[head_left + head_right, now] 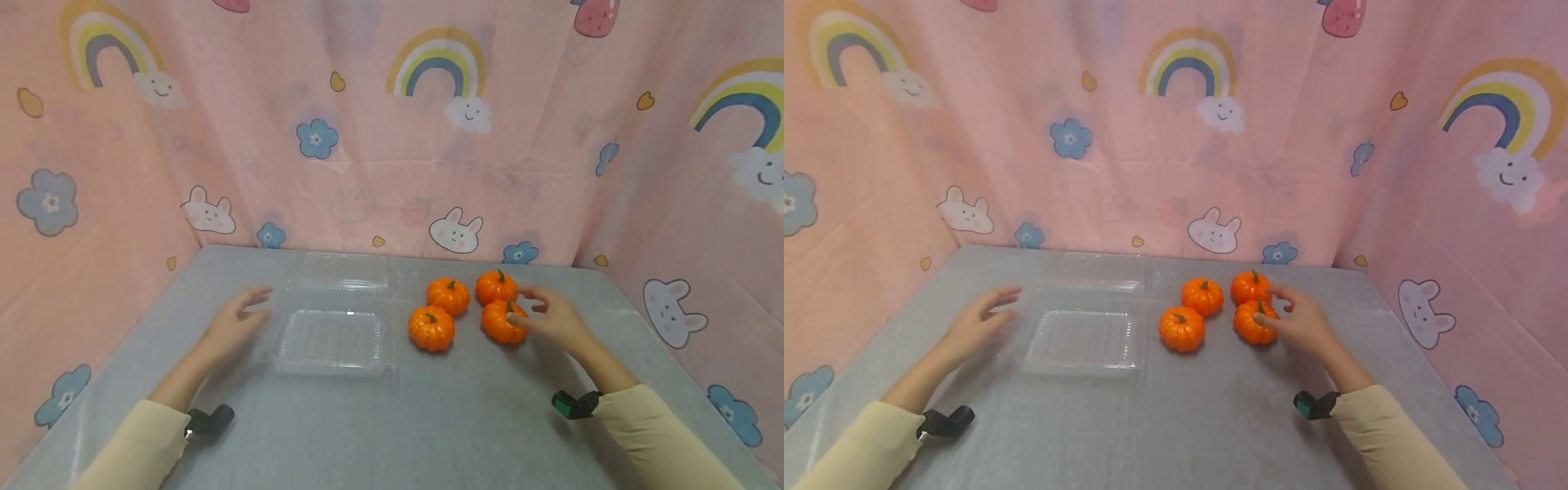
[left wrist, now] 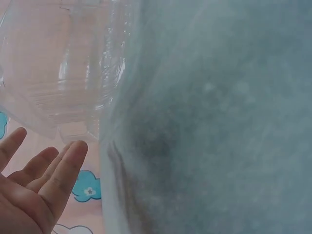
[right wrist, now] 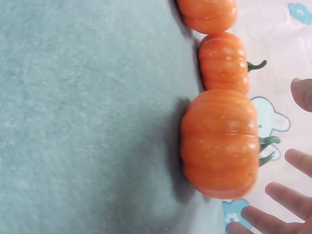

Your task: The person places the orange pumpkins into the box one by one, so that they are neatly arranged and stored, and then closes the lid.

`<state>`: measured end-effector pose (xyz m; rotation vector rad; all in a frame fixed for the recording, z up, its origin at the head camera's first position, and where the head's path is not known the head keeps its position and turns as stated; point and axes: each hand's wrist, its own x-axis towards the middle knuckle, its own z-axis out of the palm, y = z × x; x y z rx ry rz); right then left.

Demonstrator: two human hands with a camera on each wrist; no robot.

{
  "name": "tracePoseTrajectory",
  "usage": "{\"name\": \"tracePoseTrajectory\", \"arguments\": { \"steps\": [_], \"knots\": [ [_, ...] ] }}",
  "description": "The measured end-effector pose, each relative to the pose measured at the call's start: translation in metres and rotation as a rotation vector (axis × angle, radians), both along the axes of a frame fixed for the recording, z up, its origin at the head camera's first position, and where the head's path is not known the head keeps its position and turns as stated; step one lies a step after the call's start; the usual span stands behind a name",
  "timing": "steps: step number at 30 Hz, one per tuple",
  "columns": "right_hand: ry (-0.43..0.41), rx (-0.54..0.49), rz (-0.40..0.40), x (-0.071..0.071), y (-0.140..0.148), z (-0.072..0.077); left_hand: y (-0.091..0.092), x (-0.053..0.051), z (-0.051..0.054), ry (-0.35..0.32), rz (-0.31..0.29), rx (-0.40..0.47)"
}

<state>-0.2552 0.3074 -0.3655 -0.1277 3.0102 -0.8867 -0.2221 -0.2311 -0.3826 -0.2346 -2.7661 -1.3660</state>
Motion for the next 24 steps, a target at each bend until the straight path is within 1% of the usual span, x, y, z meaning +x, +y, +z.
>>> {"name": "tracePoseTrajectory", "arguments": {
  "steps": [3, 7, 12, 18, 24],
  "knots": [
    [-0.019, -0.003, -0.004, -0.001, -0.001, -0.004, 0.001, 0.001, -0.003, -0.020, -0.015, 0.035],
    [-0.034, -0.010, -0.006, -0.002, 0.000, -0.009, 0.003, 0.002, -0.006, -0.031, -0.034, 0.068],
    [-0.047, -0.032, -0.003, -0.005, 0.001, -0.017, 0.005, 0.002, -0.007, -0.047, -0.054, 0.103],
    [-0.056, -0.038, -0.003, -0.004, -0.002, -0.019, 0.009, 0.001, -0.005, -0.087, -0.045, 0.092],
    [-0.075, -0.028, -0.015, -0.004, -0.003, -0.020, 0.009, -0.001, -0.006, -0.099, -0.046, 0.094]
  ]
}}
